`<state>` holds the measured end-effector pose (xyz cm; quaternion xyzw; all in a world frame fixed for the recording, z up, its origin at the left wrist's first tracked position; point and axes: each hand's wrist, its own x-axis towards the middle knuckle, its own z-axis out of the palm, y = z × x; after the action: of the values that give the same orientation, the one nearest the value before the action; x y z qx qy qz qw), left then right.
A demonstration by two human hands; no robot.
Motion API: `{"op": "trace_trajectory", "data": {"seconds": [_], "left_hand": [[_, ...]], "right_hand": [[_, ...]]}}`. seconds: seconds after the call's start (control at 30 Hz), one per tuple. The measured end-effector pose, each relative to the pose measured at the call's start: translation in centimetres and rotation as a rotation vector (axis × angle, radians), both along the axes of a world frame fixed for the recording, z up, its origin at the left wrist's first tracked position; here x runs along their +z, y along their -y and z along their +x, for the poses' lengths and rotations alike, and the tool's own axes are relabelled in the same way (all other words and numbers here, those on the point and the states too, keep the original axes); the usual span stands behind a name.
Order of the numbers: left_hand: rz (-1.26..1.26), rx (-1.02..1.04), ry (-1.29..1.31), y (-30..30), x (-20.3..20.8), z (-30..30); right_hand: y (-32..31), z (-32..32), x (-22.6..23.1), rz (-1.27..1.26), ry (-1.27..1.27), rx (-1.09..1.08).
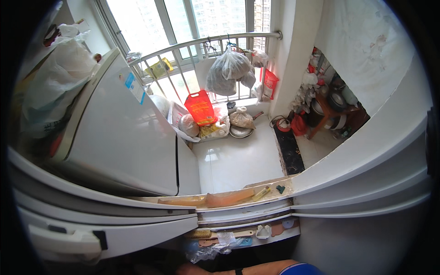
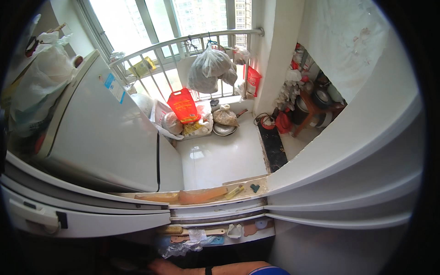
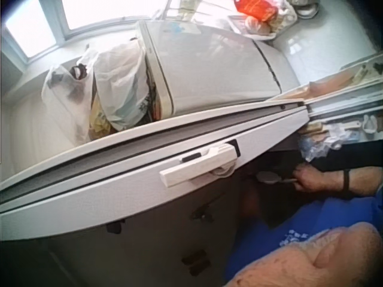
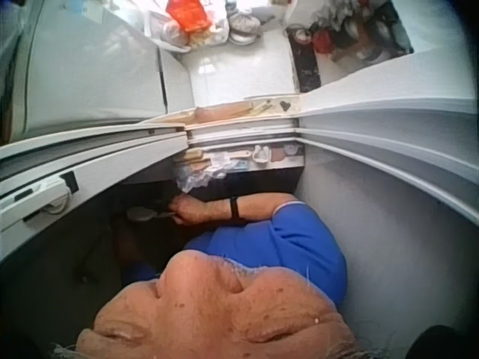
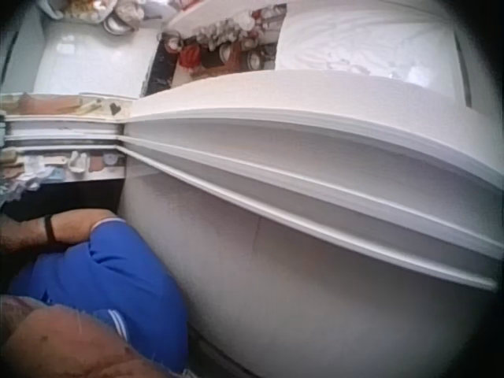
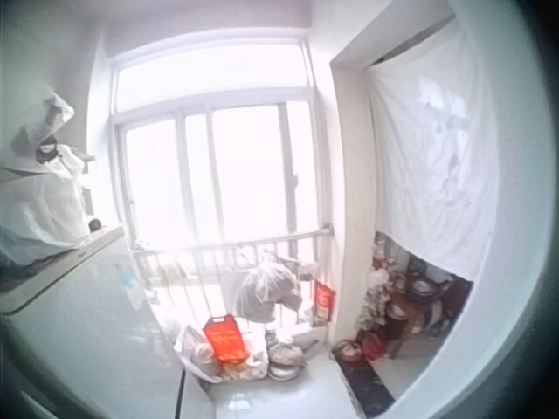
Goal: The person wipes a window sill and adjacent wall with a cloth, then scrubs the floor with a brush and rinses the brush in a bucket. The person handles a plastic bag and a brush while cleaning.
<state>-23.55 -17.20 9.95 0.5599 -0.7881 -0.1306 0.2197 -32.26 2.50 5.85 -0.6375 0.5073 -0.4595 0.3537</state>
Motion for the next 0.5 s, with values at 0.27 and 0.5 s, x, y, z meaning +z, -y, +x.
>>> {"op": "trace_trajectory", "data": {"seconds": [0.27, 0.5], "left_hand": [[-0.257, 0.033, 0.011, 6.0, 2.1, 10.3], [-0.372, 0.016, 0.2, 7.2, -0.3, 15.0]], "right_hand": [[0.0, -1.4, 4.0, -0.063, -0.049, -0.044], [0.0, -2.1, 6.2, -0.088, -0.1, 0.002]]}}
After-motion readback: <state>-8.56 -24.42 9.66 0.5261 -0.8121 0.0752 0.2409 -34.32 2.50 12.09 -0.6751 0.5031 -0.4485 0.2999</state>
